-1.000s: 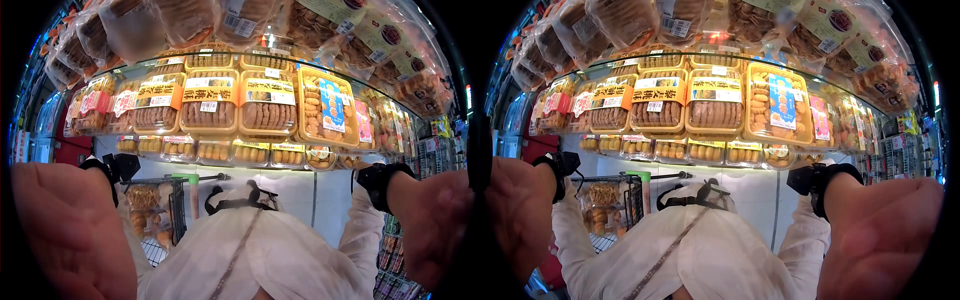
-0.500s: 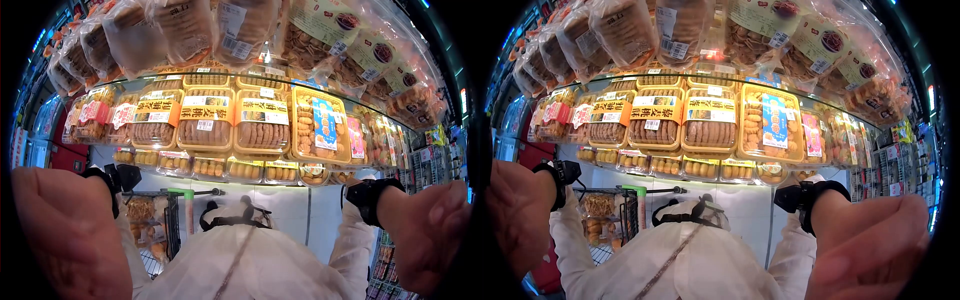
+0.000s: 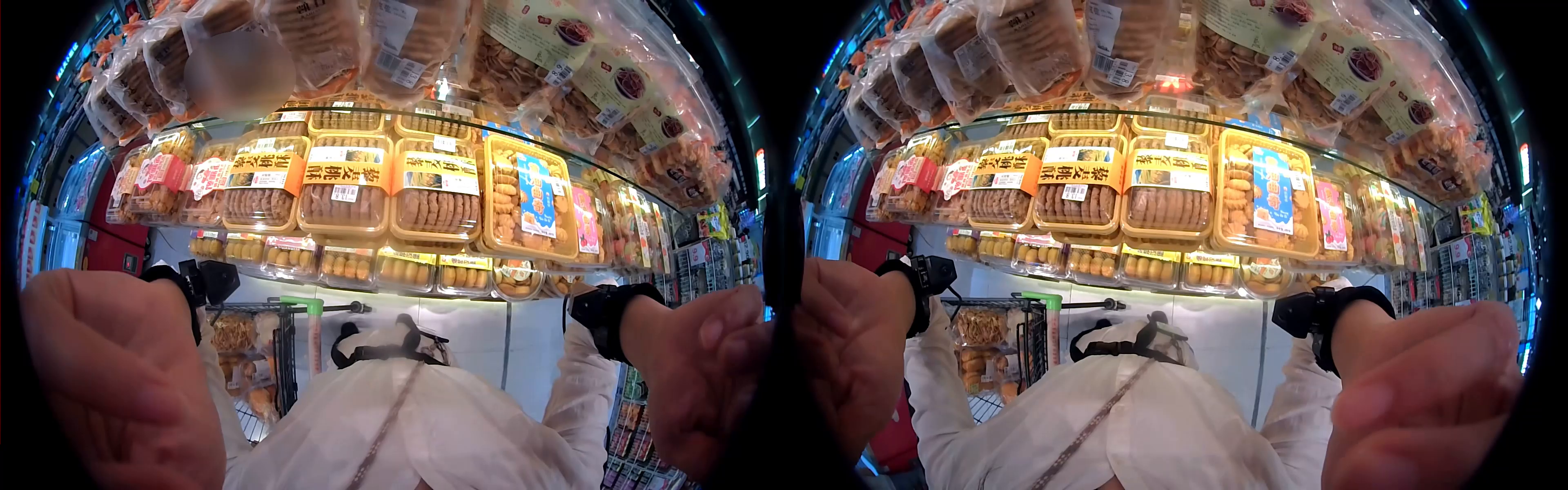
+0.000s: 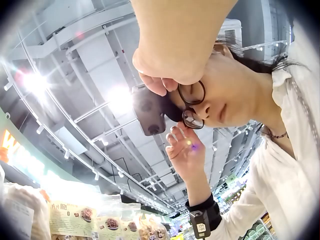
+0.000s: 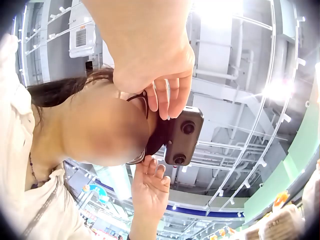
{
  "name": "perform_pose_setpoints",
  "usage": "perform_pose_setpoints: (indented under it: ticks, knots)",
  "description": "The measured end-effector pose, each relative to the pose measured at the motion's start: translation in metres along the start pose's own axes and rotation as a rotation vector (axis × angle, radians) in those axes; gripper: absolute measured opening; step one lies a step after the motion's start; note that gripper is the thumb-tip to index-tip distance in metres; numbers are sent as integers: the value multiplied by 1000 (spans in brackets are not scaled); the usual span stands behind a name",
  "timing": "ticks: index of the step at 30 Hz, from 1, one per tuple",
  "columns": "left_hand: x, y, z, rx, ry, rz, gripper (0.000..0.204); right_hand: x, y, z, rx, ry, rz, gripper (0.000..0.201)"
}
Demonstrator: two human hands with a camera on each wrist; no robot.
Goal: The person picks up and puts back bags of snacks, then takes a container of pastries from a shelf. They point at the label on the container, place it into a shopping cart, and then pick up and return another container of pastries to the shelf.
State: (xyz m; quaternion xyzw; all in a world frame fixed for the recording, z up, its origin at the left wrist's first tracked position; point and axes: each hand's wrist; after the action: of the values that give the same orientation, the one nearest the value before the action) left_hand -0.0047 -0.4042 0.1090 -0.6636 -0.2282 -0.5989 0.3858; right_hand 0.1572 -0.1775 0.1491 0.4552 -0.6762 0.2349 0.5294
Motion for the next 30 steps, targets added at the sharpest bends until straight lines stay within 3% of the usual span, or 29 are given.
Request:
perform_pose_setpoints:
  ticks: [7, 11, 13, 15, 17, 20, 22, 24, 26, 28, 30]
  knots:
    - [5, -15, -4, 47, 6, -26, 52, -11, 11, 0, -95, 108, 131, 48]
    - [-16, -41, -21, 172, 79, -275, 53, -52, 40, 14, -182, 175, 325, 44]
    - [-37, -60, -34, 272, 130, -484, 40, -87, 39, 34, -224, 275, 733, 25]
    - [-60, -81, -38, 431, 183, -660, 27, -127, 47, 43, -203, 155, 1016, 26]
    - [-76, -109, -49, 596, 154, -689, 24, -168, 47, 60, -191, 177, 1156, 23]
    - [-60, -146, -61, 766, 73, -529, 30, -205, 34, 77, -139, 180, 1321, 23]
    - [-36, -173, -65, 939, -132, -364, 35, -209, 29, 82, -114, 174, 1370, 23]
    - [-20, -203, -65, 929, -309, -343, 40, -213, 25, 83, -99, 176, 1386, 23]
    - [-3, -209, -53, 951, -533, -603, 72, -217, 23, 80, -75, 214, 1409, 23]
    - [0, -215, -46, 1008, -741, -701, 78, -219, 20, 77, -66, 252, 1431, 23]
    - [-18, -244, -50, 1159, -900, -583, 70, -222, 17, 75, -75, 281, 1416, 22]
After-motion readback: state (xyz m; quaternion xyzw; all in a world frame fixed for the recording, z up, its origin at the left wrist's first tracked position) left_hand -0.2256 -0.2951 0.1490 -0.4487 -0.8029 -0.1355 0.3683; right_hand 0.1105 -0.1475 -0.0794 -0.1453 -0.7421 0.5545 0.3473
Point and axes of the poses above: each hand's wrist, its own x-axis towards the middle knuckle, its own z-axis out of the palm, y = z × x, and after that the axes turned 13 degrees about y, right-handed
